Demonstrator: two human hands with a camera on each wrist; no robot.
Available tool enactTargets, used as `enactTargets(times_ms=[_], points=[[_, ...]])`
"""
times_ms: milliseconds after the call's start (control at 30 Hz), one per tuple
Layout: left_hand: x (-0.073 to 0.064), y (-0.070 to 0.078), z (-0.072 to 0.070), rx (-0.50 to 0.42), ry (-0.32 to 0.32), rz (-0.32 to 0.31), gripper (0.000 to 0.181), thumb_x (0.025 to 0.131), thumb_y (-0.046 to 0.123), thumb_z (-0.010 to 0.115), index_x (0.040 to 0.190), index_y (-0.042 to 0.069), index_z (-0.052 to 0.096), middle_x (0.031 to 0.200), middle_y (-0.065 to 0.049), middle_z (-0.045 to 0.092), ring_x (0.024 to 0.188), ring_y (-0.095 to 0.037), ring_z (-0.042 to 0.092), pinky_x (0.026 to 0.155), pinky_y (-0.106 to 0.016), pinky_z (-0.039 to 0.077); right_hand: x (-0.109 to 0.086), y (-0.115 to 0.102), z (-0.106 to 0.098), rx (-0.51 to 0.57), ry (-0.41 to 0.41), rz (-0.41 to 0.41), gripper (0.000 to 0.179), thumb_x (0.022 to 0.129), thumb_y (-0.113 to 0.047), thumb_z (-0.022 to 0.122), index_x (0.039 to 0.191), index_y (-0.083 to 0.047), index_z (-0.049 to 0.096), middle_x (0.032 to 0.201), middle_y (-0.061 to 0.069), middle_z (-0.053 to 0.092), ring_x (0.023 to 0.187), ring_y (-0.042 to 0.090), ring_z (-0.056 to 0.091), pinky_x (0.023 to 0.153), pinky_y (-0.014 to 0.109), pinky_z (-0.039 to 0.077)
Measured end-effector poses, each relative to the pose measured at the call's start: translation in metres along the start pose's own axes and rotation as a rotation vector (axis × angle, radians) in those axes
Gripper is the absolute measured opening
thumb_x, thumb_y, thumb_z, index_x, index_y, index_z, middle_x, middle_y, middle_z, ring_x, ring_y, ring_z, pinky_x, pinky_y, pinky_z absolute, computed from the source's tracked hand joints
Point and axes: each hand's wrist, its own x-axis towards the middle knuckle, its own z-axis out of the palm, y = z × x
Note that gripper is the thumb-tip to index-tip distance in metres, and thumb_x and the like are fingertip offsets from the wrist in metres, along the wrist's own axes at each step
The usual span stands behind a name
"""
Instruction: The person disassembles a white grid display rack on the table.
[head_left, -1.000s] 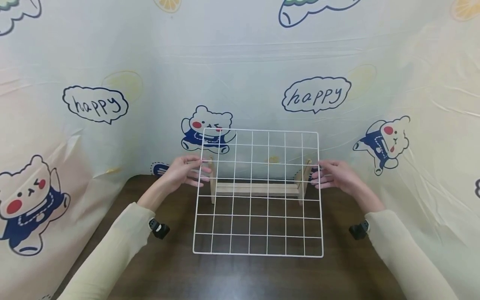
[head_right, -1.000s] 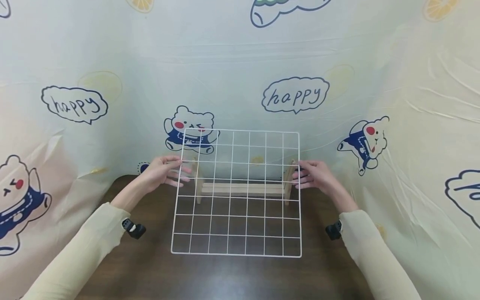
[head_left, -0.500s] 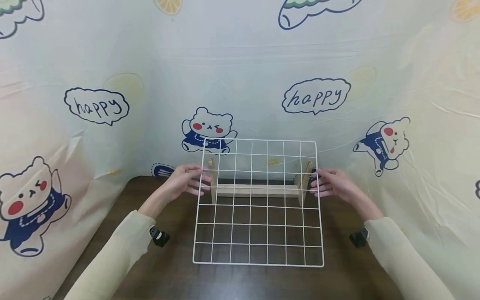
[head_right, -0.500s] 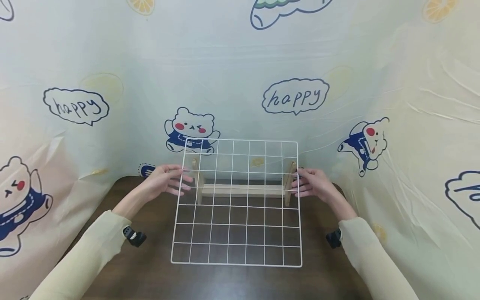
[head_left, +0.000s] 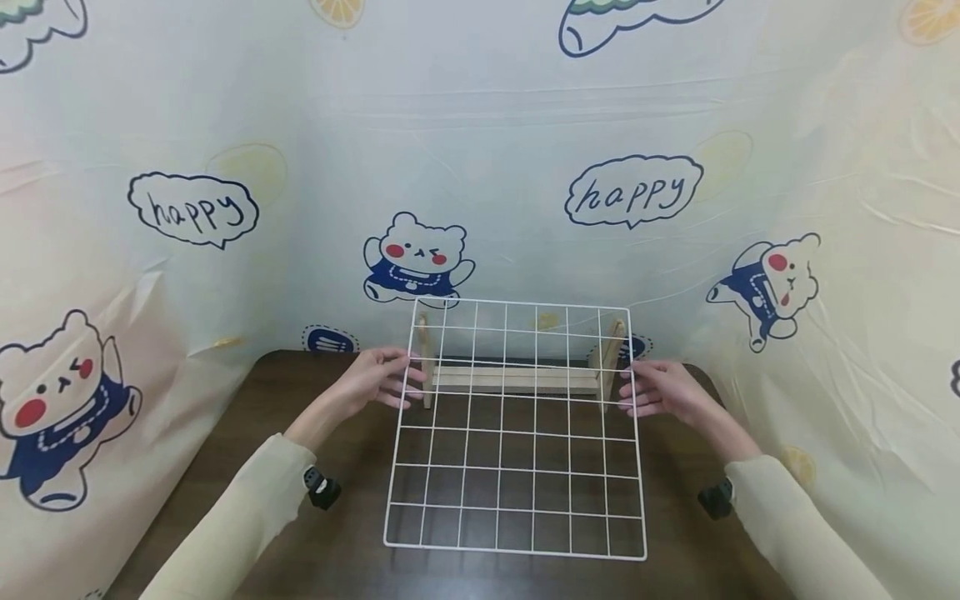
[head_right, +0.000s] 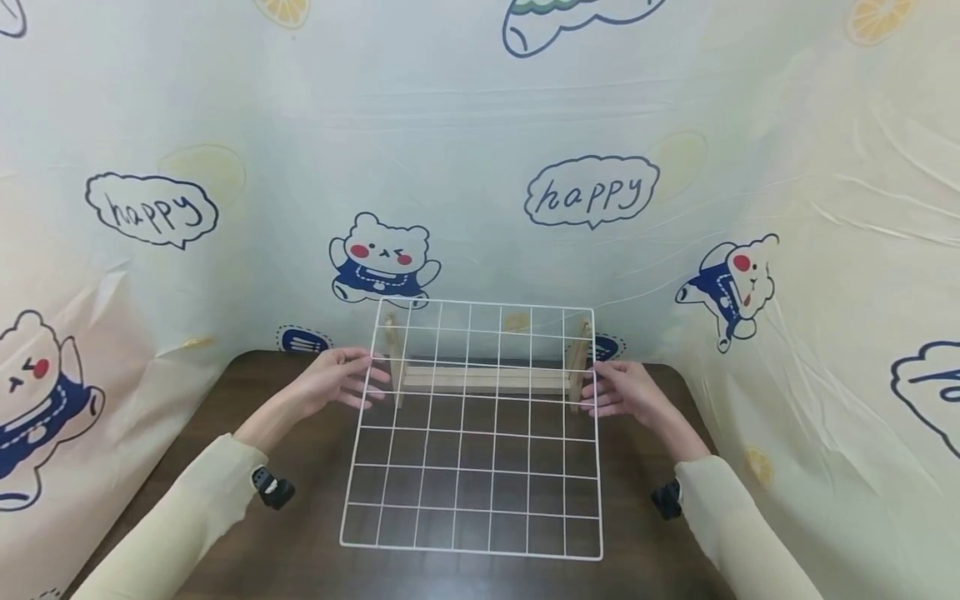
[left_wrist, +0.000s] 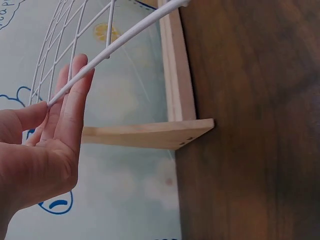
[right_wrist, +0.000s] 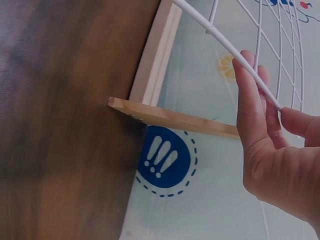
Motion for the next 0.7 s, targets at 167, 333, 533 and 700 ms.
enactTargets(times_ms=[167,333,533,700], points=[[-0.001,-0.009,0.003,0.004,0.001,-0.021,0.037,0.105,0.020,0.044,0.134,-0.003,0.046,0.116,-0.026,0.064,0.091,-0.036,0.069,0.072,-0.049,0.056,-0.001,0.009,0.001,-0.004,0.010,0.010,0.044,0.106,-0.024,0.039,0.126,0.015,0.045,0.094,0.021,0.069,0.083,0.031,0.071,0.073,0.044,0.057],[-0.003,-0.014,0.004,-0.007,-0.005,-0.021,0.036,0.105,0.019,0.043,0.133,-0.004,0.047,0.116,-0.027,0.063,0.091,-0.036,0.069,0.072,-0.049,0.056,0.000,0.016,0.002,0.011,0.014,0.017,0.042,0.106,-0.023,0.040,0.123,0.014,0.047,0.094,0.025,0.068,0.082,0.032,0.071,0.073,0.045,0.057],[-0.002,-0.022,0.007,-0.010,-0.001,-0.035,0.037,0.105,0.018,0.044,0.133,-0.005,0.046,0.111,-0.023,0.066,0.090,-0.037,0.069,0.071,-0.049,0.056,0.001,0.026,0.003,0.009,0.010,0.023,0.040,0.106,-0.021,0.039,0.123,0.015,0.047,0.094,0.027,0.067,0.082,0.034,0.071,0.073,0.047,0.056],[-0.004,-0.028,0.012,-0.013,0.010,-0.050,0.036,0.105,0.016,0.043,0.134,-0.005,0.046,0.112,-0.024,0.066,0.091,-0.037,0.069,0.072,-0.052,0.055,-0.001,0.032,0.004,0.002,0.005,0.033,0.041,0.106,-0.021,0.039,0.124,0.016,0.046,0.095,0.028,0.067,0.082,0.035,0.070,0.072,0.046,0.057]])
